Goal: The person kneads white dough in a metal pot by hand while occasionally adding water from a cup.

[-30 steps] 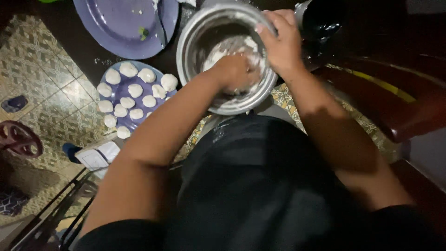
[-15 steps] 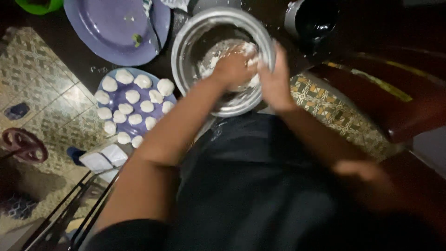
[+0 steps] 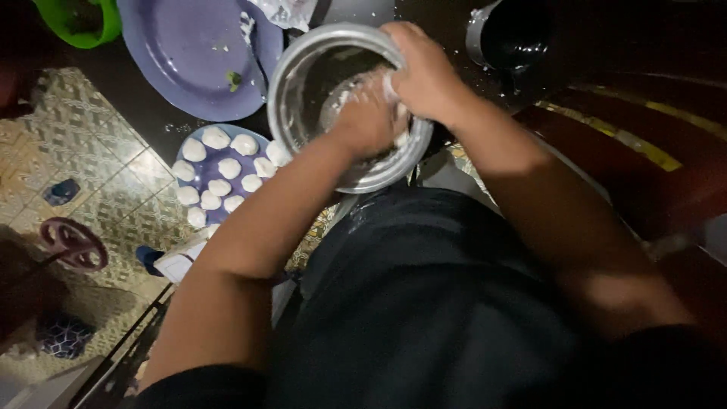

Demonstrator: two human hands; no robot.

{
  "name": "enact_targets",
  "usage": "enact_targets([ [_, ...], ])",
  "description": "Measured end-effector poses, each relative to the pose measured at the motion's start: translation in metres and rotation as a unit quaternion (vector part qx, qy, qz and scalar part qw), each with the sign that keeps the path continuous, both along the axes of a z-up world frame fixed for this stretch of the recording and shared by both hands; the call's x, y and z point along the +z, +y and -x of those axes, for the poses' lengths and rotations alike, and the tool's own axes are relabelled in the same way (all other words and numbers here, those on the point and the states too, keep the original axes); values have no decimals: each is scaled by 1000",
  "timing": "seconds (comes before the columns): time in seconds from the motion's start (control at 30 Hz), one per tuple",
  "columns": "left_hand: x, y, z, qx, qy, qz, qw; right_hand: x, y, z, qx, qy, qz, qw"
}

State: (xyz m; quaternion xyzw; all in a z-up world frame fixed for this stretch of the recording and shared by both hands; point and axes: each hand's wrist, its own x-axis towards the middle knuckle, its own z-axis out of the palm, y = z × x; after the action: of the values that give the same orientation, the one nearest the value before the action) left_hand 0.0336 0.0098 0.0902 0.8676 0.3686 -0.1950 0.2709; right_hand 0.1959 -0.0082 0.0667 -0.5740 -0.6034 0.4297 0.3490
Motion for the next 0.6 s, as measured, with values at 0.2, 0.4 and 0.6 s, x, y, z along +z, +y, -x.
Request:
enact_targets([
  [0.2,26,6,42,-156,180,146,960,6,18,-2,68,-5,29,997],
  [0.4,13,-12,49,-147,50,27,987,5,27,16,60,-21,-41,997],
  [0.6,-38,-10,62,134,8,91,987,8,-3,11,-27,-17,-99,995],
])
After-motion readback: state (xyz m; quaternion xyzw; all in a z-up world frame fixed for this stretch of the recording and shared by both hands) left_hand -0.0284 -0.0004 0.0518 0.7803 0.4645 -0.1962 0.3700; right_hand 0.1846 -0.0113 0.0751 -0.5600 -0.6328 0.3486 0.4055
